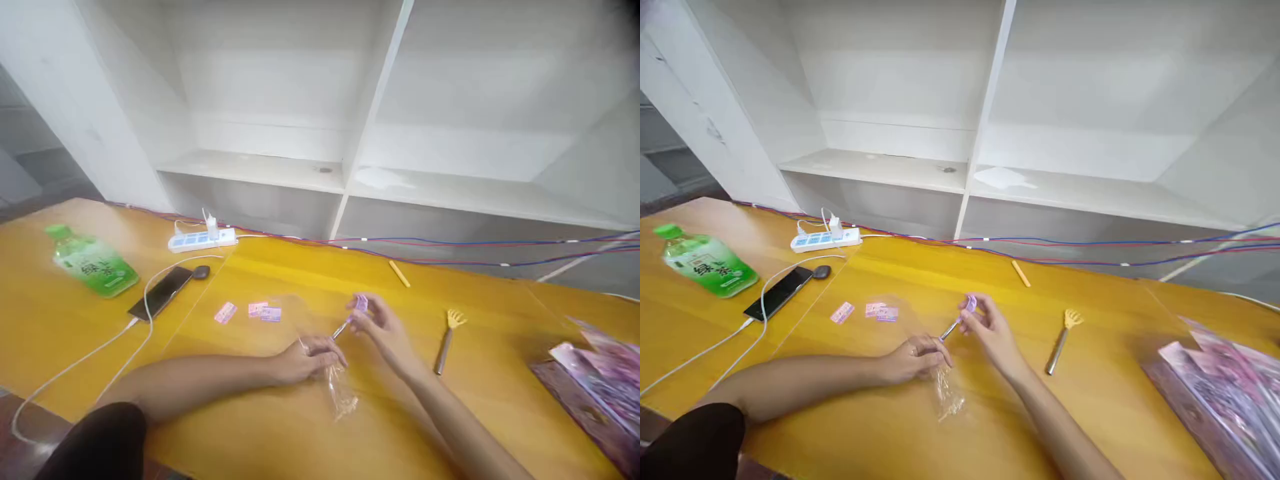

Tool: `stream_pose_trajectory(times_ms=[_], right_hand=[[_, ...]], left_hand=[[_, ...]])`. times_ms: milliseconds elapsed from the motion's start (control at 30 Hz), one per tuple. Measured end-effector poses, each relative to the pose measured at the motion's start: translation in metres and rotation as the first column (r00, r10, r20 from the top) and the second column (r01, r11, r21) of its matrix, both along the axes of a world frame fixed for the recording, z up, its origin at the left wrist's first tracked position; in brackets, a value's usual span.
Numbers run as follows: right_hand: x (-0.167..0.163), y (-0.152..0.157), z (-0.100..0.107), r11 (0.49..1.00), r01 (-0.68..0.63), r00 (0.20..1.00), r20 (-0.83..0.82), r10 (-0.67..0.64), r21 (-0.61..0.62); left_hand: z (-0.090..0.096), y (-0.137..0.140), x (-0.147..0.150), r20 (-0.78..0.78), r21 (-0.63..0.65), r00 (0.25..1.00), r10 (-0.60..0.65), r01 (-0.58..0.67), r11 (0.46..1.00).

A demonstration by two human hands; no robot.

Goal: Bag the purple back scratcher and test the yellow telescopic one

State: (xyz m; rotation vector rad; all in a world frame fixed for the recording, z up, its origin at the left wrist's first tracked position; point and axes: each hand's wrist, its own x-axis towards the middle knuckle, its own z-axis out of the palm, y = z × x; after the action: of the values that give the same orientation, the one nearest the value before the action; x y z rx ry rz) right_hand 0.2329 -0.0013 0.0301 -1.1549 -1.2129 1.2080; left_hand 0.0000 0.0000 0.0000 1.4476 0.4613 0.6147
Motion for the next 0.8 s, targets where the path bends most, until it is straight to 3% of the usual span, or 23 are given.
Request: stream_pose_trajectory(times_ms=[100,167,267,333,400,467,500,567,600,667,733,800], right_hand=[[-0.02,-0.026,-0.025,0.99,-0.136,0.99,-0.028,0.135,-0.035],[-0.024,-0.036,-0.025,0.991,-0.131,0.985,-0.11,0.133,0.027],[-0.013,-0.044,-0.003,0.985,0.07,0.957,-0.288,-0.021,0.161],[-0.001,-0.052,0.015,0.948,0.228,0.94,-0.305,-0.155,0.222],[0.006,-0.063,0.026,0.903,0.247,0.968,-0.123,-0.218,0.351],[0.004,-0.076,0.025,0.846,0.027,0.944,0.264,-0.196,0.533],[0.0,-0.082,0.021,0.809,-0.136,0.862,0.472,-0.188,0.572],[-0.012,-0.092,0.011,0.755,-0.411,0.627,0.76,-0.173,0.511],[-0.017,-0.095,0.006,0.747,-0.488,0.534,0.831,-0.154,0.452],[-0.024,-0.099,-0.004,0.757,-0.557,0.434,0.897,-0.086,0.342],[-0.023,-0.101,-0.011,0.761,-0.581,0.402,0.915,-0.041,0.289],[-0.017,-0.102,-0.016,0.764,-0.566,0.396,0.915,-0.079,0.311]], left_hand=[[0.002,0.004,-0.001,-0.058,-0.037,0.986,-0.159,0.157,0.987],[0.001,0.005,-0.002,-0.054,-0.121,0.97,-0.236,0.228,0.966],[-0.003,0.003,-0.002,0.026,-0.24,0.965,-0.263,0.261,0.935],[-0.007,0.003,-0.002,0.085,-0.26,0.97,-0.228,0.243,0.935],[-0.01,0.003,-0.002,0.087,-0.282,0.981,-0.176,0.193,0.94],[-0.011,0.004,-0.002,0.047,-0.285,0.991,-0.124,0.132,0.95],[-0.011,0.004,-0.002,0.027,-0.26,0.995,-0.092,0.096,0.961],[-0.009,0.003,-0.001,0.025,-0.184,0.999,-0.024,0.028,0.983],[-0.008,0.003,-0.001,0.037,-0.156,0.999,-0.003,0.008,0.988],[-0.008,0.002,0.0,0.054,-0.165,0.999,-0.007,0.015,0.986],[-0.008,0.002,0.001,0.056,-0.233,0.998,-0.041,0.053,0.971],[-0.009,0.003,0.002,0.061,-0.304,0.997,-0.052,0.068,0.95]])
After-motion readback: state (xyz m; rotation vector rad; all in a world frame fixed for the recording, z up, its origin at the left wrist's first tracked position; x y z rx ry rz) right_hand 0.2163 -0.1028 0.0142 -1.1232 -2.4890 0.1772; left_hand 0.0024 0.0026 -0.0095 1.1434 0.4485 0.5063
